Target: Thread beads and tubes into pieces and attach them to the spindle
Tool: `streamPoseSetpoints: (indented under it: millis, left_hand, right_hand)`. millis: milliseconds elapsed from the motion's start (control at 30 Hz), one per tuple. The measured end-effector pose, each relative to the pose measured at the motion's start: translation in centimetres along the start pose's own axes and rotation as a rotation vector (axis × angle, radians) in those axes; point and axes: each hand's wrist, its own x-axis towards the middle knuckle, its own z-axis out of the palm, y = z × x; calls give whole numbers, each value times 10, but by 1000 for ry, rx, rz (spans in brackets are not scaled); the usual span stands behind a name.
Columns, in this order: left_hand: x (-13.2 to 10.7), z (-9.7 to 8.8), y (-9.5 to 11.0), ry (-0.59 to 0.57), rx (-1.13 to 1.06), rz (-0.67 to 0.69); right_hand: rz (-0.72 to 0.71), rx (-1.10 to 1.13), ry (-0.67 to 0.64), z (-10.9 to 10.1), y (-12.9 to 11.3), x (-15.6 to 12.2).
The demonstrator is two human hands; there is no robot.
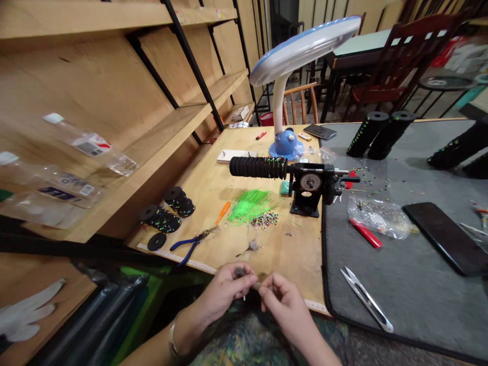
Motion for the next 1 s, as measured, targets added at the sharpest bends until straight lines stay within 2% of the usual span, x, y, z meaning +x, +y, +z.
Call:
streamPoseSetpoints:
  millis: [167, 233, 367, 467, 567, 700, 1000]
  left_hand:
    - [-3, -3, 2, 64, 192, 125]
    - [-5, -4, 1, 89, 260, 185]
    - [-7, -1, 3, 117, 344, 233]
    - [-8, 0, 6, 117, 346, 209]
    - [-7, -2, 4, 72, 210, 154]
    - [-8, -6, -2, 5, 10, 30]
    - [-9, -3, -10, 5, -6, -61]
  right_hand:
    - [-26, -30, -53, -8, -12, 5]
    - [15, 37, -59, -6, -19, 8]
    - [96, 157, -155, 2, -26, 12]
    - [91, 82, -124, 7, -21, 14]
    - [37, 2, -45, 7, -11, 12]
    - [61, 90, 34, 9, 0, 9]
    - [130, 218, 132, 19, 16, 10]
